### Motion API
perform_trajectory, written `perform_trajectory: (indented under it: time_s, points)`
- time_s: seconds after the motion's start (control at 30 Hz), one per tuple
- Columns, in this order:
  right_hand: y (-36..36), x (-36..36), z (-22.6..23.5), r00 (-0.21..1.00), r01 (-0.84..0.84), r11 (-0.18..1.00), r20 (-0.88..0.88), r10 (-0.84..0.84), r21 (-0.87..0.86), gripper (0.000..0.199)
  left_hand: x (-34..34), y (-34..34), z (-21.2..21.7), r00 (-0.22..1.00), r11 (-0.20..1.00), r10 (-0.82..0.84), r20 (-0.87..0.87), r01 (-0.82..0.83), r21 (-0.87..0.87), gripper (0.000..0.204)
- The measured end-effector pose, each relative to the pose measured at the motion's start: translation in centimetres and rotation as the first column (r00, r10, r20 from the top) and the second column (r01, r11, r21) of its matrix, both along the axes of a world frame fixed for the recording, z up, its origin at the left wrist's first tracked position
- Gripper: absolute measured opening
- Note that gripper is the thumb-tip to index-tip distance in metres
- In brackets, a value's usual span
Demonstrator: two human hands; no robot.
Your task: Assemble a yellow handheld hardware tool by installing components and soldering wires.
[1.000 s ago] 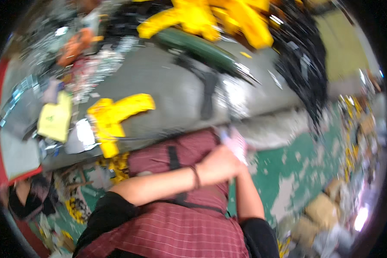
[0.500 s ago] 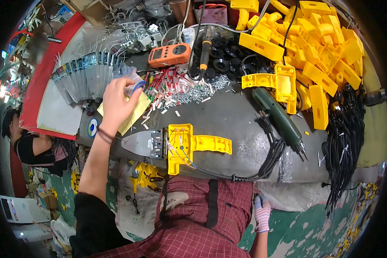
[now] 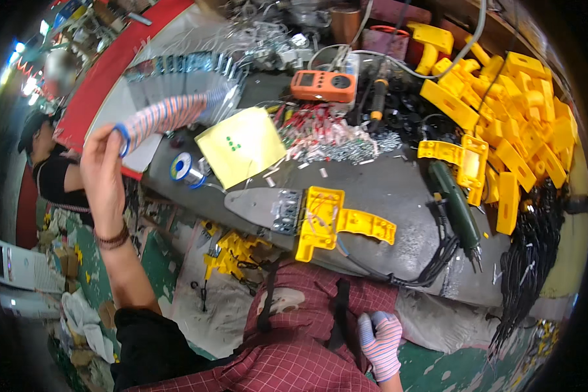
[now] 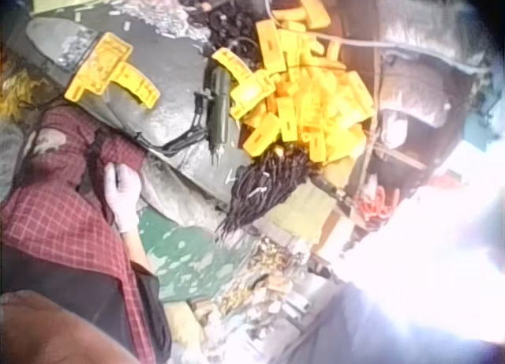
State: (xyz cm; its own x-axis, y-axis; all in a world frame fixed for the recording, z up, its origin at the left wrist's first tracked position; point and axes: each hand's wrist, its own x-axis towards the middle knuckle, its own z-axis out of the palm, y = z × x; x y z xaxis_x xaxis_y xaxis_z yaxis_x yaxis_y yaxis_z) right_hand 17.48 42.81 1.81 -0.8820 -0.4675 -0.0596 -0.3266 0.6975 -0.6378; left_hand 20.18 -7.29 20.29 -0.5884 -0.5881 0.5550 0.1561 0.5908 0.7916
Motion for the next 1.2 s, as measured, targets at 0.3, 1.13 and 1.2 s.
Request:
perform_trajectory:
  time_s: [0.3, 1.13, 1.2]
  points:
    - [-18.4, -1.2, 10.6, 0.685, -0.562, 0.676, 0.188, 0.703, -0.477, 0.042, 10.7, 13.1, -4.8, 0.884, 0.692, 0.015, 0.467, 0.327, -0.643, 0.024]
    - [-22.4, 4.4, -8.2, 0.691, -0.31, 0.718, 0.37, 0.621, -0.624, 0.022, 9.3, 20.4, -18.9, 0.905, 0.993, 0.114, 0.409, -0.115, -0.021, 0.019]
    - [-22.2, 4.3, -7.9, 0.713, -0.273, 0.684, 0.335, 0.617, -0.677, 0.021, 10.0, 20.0, -20.1, 0.895, 0.986, 0.156, 0.419, -0.167, -0.011, 0.018]
